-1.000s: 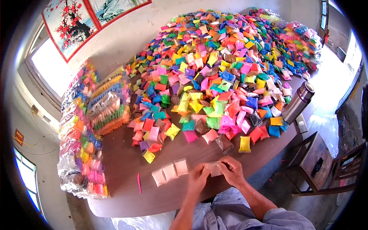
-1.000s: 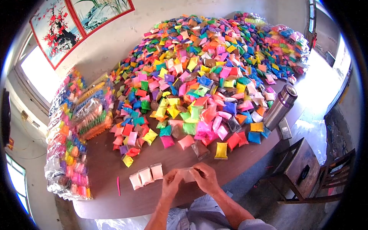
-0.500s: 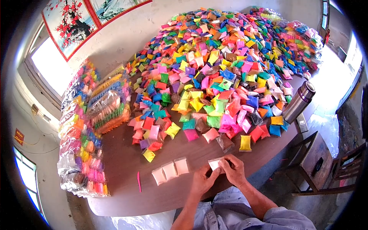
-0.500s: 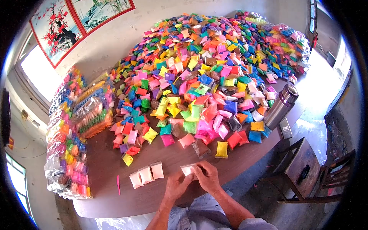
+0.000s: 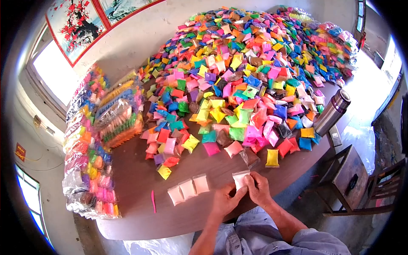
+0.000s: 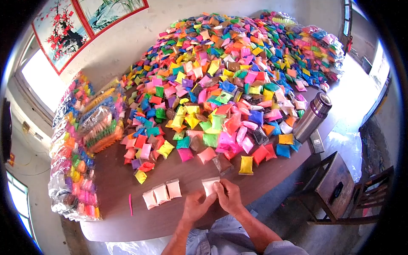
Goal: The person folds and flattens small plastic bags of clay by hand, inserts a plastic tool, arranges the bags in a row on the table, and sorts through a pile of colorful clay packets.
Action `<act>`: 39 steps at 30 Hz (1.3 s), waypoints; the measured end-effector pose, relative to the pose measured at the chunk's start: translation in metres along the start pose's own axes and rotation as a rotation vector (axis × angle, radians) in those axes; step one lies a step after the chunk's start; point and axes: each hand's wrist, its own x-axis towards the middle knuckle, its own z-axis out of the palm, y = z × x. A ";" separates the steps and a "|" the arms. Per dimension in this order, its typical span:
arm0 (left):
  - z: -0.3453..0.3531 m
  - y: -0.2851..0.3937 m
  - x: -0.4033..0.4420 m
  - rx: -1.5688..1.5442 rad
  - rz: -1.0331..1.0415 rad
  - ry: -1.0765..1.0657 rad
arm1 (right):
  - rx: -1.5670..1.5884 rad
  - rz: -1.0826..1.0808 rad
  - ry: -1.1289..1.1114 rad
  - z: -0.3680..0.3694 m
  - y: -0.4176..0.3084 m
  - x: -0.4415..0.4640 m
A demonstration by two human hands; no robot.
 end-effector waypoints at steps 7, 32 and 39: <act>-0.005 0.008 -0.003 -0.016 -0.083 0.020 | 0.008 0.055 -0.048 0.003 0.005 -0.002; -0.006 -0.009 0.000 -0.196 -0.098 0.042 | -0.035 -0.057 -0.048 -0.001 -0.001 0.001; -0.014 -0.009 0.001 -0.100 -0.134 0.019 | -0.033 -0.031 -0.091 0.000 -0.003 0.001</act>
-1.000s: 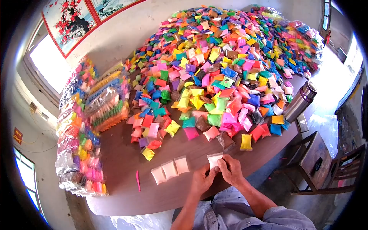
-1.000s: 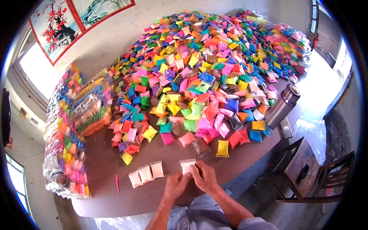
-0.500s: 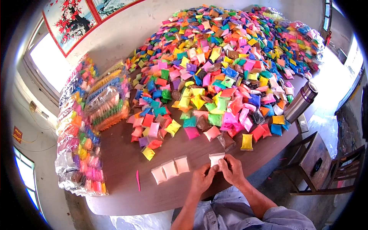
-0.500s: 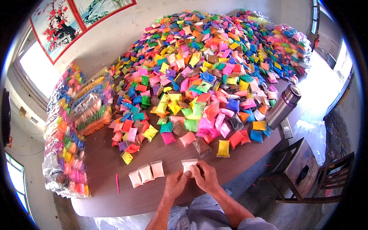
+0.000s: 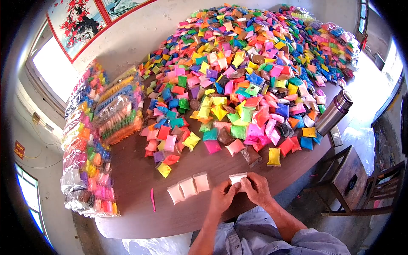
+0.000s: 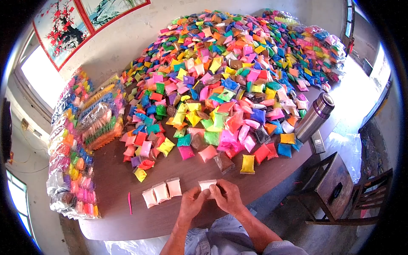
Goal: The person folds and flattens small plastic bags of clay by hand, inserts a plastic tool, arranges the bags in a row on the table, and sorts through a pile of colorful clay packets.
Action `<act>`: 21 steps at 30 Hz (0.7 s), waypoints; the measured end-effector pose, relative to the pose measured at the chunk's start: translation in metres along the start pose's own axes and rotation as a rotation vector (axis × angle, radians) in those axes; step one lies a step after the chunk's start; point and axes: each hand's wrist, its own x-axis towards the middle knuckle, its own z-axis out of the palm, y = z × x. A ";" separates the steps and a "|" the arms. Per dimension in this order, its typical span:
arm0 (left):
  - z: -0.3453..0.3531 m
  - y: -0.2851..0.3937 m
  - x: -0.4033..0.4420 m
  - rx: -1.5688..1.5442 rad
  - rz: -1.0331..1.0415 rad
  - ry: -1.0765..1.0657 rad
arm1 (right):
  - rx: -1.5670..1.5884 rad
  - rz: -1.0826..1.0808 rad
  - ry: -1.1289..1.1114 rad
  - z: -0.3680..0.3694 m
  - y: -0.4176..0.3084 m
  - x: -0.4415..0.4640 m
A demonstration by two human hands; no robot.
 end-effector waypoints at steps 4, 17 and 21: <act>0.003 -0.001 0.000 -0.044 0.060 0.010 | 0.037 0.007 0.004 0.000 0.004 -0.001; 0.006 -0.009 0.001 -0.086 0.074 0.076 | -0.009 0.005 0.027 0.002 -0.003 0.000; 0.007 -0.016 0.001 -0.092 0.026 0.077 | -0.008 -0.011 0.014 -0.001 0.000 0.000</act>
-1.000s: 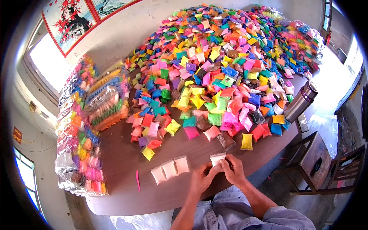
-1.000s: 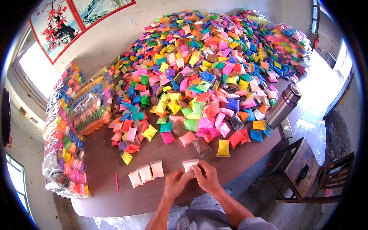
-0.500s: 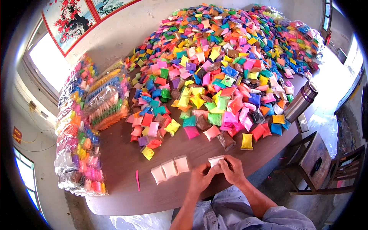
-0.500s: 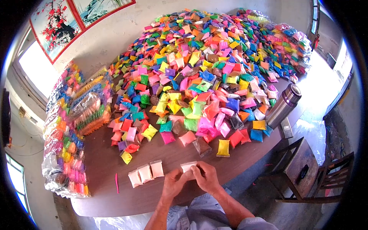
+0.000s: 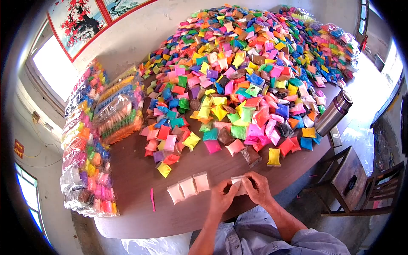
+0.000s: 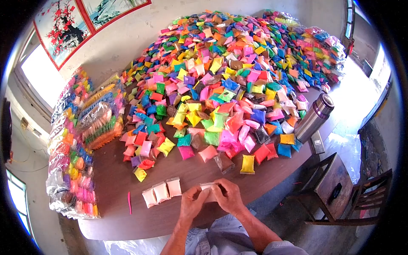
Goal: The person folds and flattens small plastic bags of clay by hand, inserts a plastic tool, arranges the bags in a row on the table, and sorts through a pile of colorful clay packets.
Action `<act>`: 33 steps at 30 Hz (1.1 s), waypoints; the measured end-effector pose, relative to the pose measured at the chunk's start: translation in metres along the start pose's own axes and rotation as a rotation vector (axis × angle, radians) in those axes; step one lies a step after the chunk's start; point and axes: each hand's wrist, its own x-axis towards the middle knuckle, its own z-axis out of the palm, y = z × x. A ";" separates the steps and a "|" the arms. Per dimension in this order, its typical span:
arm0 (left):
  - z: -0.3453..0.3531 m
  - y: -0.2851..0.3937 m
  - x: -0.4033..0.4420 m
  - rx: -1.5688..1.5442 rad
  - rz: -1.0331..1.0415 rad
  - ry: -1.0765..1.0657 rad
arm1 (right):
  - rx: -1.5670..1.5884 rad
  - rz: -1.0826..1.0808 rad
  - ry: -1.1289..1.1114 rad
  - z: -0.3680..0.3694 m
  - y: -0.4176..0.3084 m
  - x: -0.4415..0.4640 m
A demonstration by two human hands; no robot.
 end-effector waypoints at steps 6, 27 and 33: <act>0.000 0.013 0.000 -0.034 -0.025 0.020 | -0.049 -0.055 -0.030 -0.001 0.001 0.000; 0.004 0.000 0.000 -0.129 0.017 0.053 | -0.040 -0.091 -0.028 0.001 -0.007 0.001; 0.005 0.018 -0.002 -0.113 0.013 0.045 | -0.049 -0.046 0.002 -0.001 0.005 -0.002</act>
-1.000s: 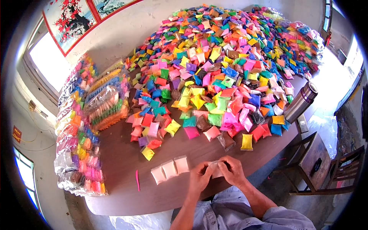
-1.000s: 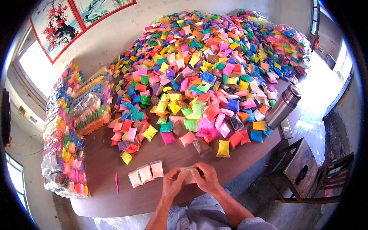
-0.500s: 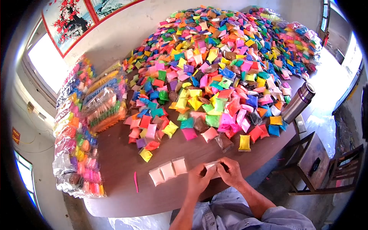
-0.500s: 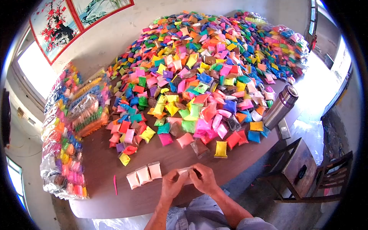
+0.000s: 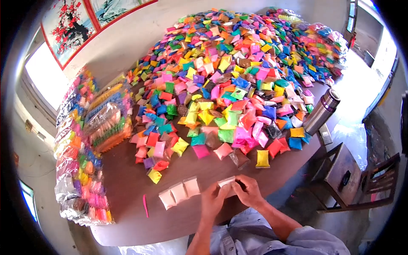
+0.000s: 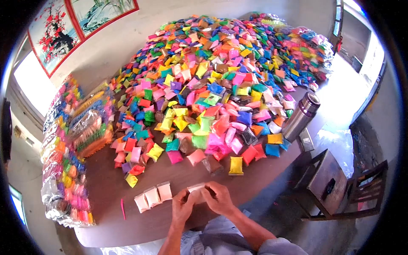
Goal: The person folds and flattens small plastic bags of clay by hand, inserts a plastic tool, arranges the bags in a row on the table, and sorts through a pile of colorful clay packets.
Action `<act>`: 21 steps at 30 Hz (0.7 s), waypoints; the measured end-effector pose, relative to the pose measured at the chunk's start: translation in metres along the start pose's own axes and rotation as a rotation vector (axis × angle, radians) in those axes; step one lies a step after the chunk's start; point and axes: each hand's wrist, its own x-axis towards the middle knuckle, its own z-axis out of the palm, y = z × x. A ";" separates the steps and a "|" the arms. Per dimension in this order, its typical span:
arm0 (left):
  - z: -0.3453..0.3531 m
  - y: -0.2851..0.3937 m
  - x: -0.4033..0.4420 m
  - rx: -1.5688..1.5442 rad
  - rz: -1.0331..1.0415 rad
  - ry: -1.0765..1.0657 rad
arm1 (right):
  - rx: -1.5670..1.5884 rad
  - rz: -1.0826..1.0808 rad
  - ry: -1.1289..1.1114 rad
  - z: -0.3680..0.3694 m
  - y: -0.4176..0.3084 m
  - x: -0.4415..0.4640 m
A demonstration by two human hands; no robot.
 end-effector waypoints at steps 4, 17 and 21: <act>-0.003 0.000 0.001 0.305 0.063 -0.042 | 0.090 0.034 0.072 0.002 -0.002 0.001; -0.001 -0.002 0.001 0.210 -0.015 -0.067 | -0.014 -0.007 0.065 0.000 -0.001 0.001; 0.000 -0.002 0.002 0.248 0.020 -0.073 | 0.016 0.053 0.043 0.001 -0.003 0.001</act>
